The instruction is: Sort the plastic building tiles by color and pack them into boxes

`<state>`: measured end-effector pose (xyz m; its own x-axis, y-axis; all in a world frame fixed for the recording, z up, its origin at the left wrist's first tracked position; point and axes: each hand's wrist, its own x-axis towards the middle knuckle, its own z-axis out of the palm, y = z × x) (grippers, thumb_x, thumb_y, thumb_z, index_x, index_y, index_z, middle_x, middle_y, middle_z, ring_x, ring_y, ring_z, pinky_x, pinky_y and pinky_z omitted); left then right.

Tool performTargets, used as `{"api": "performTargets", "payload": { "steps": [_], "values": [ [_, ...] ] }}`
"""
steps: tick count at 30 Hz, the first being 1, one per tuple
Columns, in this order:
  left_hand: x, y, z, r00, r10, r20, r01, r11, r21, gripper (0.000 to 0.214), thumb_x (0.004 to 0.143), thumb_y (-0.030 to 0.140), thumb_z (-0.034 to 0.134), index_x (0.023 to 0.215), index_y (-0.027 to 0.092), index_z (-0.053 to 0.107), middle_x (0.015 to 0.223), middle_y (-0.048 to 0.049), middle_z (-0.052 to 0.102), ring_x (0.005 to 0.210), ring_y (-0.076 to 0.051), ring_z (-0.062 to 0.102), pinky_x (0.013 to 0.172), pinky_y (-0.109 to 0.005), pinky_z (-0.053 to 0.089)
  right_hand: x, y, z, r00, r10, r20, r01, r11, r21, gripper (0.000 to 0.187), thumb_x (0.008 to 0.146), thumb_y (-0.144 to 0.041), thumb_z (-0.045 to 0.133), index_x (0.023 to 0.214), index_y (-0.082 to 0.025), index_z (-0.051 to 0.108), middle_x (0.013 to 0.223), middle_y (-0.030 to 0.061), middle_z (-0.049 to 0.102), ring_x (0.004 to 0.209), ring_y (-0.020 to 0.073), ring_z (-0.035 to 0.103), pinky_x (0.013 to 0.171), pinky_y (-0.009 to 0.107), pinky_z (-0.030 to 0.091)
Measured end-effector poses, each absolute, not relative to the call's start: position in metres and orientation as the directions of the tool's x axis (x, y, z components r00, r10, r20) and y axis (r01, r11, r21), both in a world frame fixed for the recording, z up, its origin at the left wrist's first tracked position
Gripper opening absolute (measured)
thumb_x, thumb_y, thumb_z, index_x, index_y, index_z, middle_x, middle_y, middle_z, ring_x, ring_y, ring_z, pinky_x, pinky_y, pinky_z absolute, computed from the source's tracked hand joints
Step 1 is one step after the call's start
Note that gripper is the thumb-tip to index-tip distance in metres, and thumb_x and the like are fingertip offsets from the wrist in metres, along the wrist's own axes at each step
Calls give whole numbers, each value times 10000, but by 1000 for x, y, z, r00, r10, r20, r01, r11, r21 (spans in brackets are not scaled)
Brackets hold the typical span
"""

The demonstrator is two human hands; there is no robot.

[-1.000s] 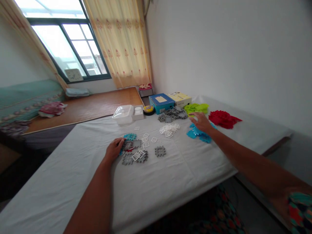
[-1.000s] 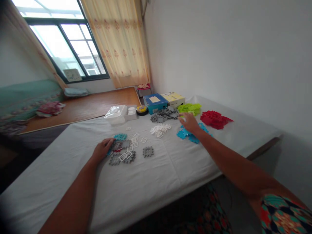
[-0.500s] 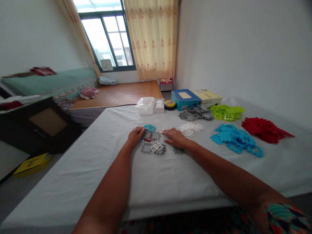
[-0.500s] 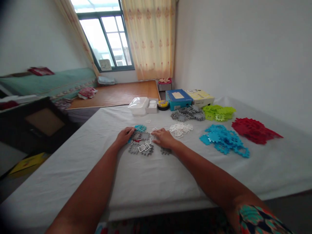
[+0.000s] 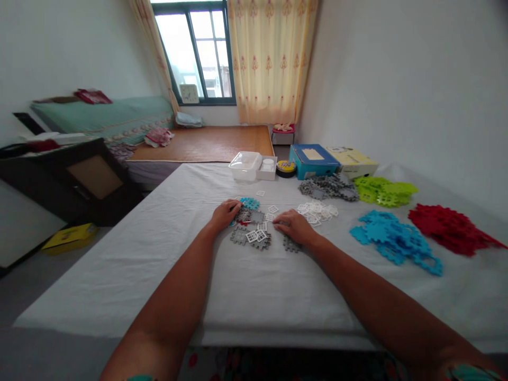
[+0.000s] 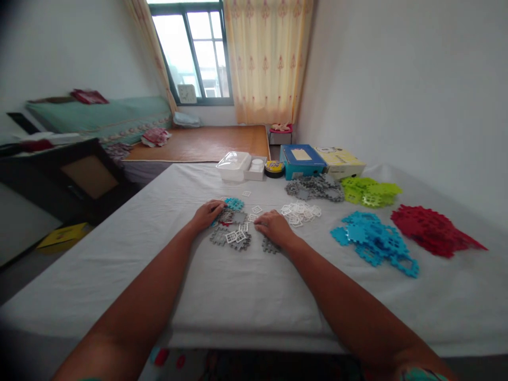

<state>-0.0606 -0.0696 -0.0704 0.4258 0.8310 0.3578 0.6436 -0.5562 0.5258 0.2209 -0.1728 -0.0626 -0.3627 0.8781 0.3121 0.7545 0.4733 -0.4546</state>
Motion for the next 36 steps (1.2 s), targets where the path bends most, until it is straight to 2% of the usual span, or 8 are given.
{"api": "performTargets", "payload": {
  "steps": [6,13,16,21,24,28,32,36],
  "values": [
    [-60,-72,-67,416,838,353,638,-545,544,422,908,461,393,985,202,718,1083,-80,705,1055,-222,622,990,-347,457,224,-172,-58,-250,883,398,693,450,-563,221,830,-279,642,1041,-253,701,1029,42,709,876,196,621,823,345,473],
    [-61,-72,-66,416,845,336,647,-535,544,436,904,483,392,1006,205,712,1107,-80,698,1079,-220,608,1010,-353,443,293,-155,-50,117,824,555,897,152,-416,249,844,-410,621,988,-228,711,1029,91,700,979,278,561,884,420,423],
    [-61,-71,-66,412,849,330,654,-528,541,446,905,486,385,1005,198,710,1106,-85,696,1074,-223,611,1007,-353,445,295,-157,-50,55,841,539,906,185,-381,257,872,-392,594,1029,-222,705,1096,94,685,1027,274,550,904,414,416],
    [-61,-71,-66,419,846,330,650,-533,542,442,907,482,383,1013,202,707,1105,-83,696,1073,-223,609,1009,-356,443,259,-168,-55,-355,852,384,776,498,-388,315,840,-412,650,1087,-223,697,1095,87,684,1001,239,569,914,382,433],
    [-61,-72,-66,418,848,325,653,-529,542,444,906,488,384,1017,203,706,1107,-79,697,1072,-223,608,1010,-359,443,246,-172,-60,-451,829,330,741,554,-379,288,811,-371,691,1054,-217,703,1113,93,677,1021,243,559,934,394,422],
    [-61,-71,-68,419,844,334,648,-536,541,457,912,497,374,1012,201,708,1109,-79,696,1073,-224,609,1002,-355,450,239,-176,-59,-384,869,313,747,491,-448,215,762,-262,729,968,-216,692,994,67,693,971,230,572,858,358,446],
    [-62,-69,-68,421,839,346,650,-545,531,476,913,506,367,1008,192,712,1103,-84,696,1070,-228,615,1000,-351,450,239,-177,-50,-293,906,306,729,419,-541,104,823,-253,629,908,-230,683,847,28,690,787,180,611,735,300,448],
    [-61,-69,-67,419,842,339,659,-539,525,471,905,514,372,1000,201,711,1100,-79,698,1066,-226,619,993,-346,453,267,-169,-41,-24,908,418,805,266,-531,181,865,-342,545,878,-233,689,819,38,705,753,187,620,697,297,442]
  ]
}}
